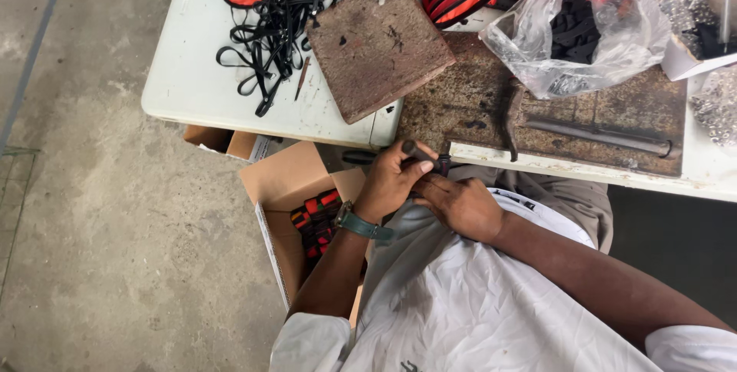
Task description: The person attaches zipper pulls to small fabric pouches using pliers, opens and zips the pouches closed, and places the finished pouches on a stack at the side of the table. They work through the pouches one at a time, taking new ones from the pile on the table.
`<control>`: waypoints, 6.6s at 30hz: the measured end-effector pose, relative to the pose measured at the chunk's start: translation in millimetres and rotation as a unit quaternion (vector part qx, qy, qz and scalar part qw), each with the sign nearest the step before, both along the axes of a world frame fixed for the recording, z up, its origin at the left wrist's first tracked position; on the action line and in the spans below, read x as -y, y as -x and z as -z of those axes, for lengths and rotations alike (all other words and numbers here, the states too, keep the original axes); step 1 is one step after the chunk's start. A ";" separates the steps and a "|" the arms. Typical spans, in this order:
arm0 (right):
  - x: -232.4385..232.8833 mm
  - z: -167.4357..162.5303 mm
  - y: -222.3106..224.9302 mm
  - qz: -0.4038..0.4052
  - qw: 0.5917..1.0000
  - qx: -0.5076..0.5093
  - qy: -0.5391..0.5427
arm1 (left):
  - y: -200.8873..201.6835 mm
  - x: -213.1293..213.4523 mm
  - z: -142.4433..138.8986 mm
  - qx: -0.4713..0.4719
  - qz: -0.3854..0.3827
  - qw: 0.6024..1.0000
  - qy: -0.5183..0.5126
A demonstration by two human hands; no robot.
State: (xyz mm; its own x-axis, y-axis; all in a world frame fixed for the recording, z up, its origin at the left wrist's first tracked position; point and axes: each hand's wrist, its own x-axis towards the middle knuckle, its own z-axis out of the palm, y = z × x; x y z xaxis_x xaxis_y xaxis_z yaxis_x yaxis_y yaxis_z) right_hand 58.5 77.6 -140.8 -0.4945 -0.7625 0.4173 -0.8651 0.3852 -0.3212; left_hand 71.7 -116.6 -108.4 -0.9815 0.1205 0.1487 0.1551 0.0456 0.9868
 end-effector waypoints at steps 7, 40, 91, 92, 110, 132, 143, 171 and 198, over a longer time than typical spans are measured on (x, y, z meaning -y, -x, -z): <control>-2.0 10.3 0.5 0.008 0.999 0.042 -0.009 | -0.9 -8.7 -2.9 -0.051 -0.055 0.978 0.195; -117.4 -148.4 34.5 0.225 0.964 0.005 -0.140 | -14.0 -12.2 -18.3 -0.142 0.009 0.951 0.274; -11.7 -80.1 -14.9 -0.082 0.995 0.044 0.041 | 6.2 9.6 -30.4 0.016 -0.087 0.996 0.028; -14.9 -88.4 -17.6 -0.078 0.993 0.049 0.076 | 15.5 24.6 -37.5 0.018 -0.133 0.984 0.116; -62.4 -140.1 -22.9 0.052 0.982 0.082 0.164 | 122.2 207.3 -60.8 -0.005 -0.301 0.747 0.593; -102.9 -200.1 31.6 0.161 0.872 0.148 0.438 | 72.0 -44.4 -106.8 -0.044 0.030 0.898 -0.438; -160.2 -218.9 85.7 -0.047 0.628 0.417 0.655 | 60.4 -64.9 -126.2 -0.098 0.027 0.906 -0.411; -170.1 -186.8 52.0 0.083 0.750 0.380 0.535 | 61.8 -46.0 -86.0 -0.120 0.117 0.895 -0.413; -193.9 -148.1 85.0 0.114 0.634 0.475 0.599 | 67.1 -58.9 -76.8 0.011 0.068 0.931 -0.358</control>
